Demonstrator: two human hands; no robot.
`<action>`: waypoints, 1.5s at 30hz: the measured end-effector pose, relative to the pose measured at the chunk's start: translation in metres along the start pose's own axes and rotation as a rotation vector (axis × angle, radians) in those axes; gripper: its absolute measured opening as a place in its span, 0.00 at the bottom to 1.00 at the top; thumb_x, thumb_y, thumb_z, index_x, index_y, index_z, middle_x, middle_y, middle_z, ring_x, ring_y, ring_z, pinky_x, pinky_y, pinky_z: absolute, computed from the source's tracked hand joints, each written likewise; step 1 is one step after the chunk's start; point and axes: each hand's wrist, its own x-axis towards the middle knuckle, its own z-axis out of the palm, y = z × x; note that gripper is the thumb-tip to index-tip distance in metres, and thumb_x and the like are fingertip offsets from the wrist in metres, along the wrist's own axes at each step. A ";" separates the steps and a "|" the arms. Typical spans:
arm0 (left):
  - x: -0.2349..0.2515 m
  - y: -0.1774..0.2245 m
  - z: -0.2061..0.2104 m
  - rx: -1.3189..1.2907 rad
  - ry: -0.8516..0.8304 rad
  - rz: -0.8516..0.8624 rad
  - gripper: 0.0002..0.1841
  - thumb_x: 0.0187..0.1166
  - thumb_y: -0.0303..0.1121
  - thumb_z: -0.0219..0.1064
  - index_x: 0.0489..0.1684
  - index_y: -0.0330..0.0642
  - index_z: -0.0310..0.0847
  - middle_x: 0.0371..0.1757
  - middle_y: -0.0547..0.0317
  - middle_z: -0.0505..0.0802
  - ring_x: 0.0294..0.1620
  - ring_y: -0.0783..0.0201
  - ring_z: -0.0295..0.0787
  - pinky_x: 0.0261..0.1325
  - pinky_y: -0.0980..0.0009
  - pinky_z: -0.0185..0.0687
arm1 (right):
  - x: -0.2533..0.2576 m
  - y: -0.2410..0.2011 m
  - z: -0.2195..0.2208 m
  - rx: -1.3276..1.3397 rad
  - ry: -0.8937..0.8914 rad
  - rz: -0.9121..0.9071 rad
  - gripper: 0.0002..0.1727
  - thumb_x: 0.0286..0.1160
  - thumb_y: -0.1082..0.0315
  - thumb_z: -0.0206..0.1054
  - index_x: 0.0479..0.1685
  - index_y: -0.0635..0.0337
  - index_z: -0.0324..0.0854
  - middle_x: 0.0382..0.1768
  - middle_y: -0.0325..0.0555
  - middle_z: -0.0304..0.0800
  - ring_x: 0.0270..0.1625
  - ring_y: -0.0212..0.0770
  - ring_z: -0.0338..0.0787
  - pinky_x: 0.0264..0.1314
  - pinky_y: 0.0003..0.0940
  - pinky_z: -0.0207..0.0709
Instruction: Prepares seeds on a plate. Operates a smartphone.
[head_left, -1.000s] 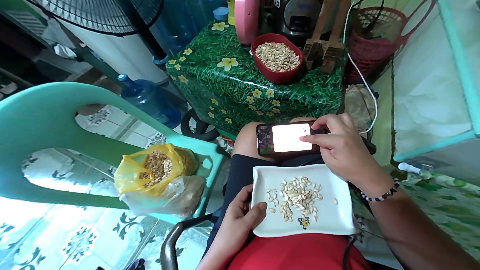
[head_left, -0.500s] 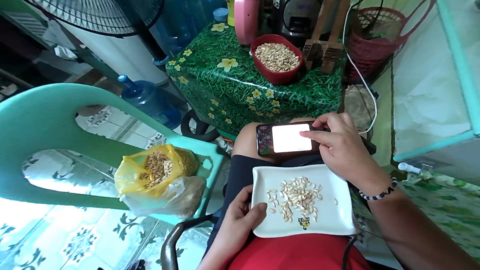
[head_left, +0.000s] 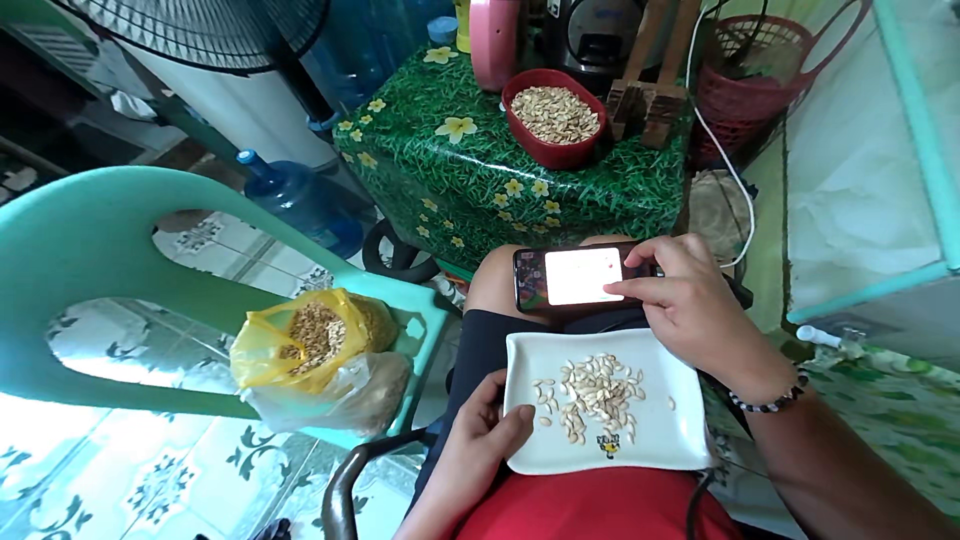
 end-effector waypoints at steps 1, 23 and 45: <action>0.000 0.000 0.000 0.000 -0.001 -0.001 0.20 0.82 0.24 0.62 0.72 0.35 0.71 0.50 0.54 0.94 0.44 0.63 0.95 0.49 0.68 0.93 | 0.000 0.000 0.000 0.008 0.001 0.004 0.21 0.72 0.76 0.59 0.45 0.44 0.98 0.56 0.47 0.85 0.63 0.57 0.77 0.59 0.58 0.71; 0.000 0.001 0.001 -0.005 0.002 -0.013 0.20 0.82 0.23 0.62 0.72 0.36 0.71 0.50 0.53 0.94 0.44 0.63 0.95 0.49 0.68 0.93 | 0.001 0.001 0.001 -0.009 0.014 0.036 0.22 0.73 0.76 0.60 0.51 0.43 0.97 0.56 0.48 0.85 0.62 0.56 0.77 0.59 0.58 0.70; 0.001 0.000 0.000 -0.008 -0.007 -0.003 0.20 0.82 0.24 0.63 0.72 0.36 0.70 0.50 0.53 0.94 0.44 0.63 0.95 0.49 0.67 0.93 | -0.001 0.002 0.001 -0.014 0.014 0.036 0.22 0.73 0.75 0.59 0.50 0.42 0.97 0.56 0.47 0.85 0.62 0.55 0.77 0.59 0.57 0.70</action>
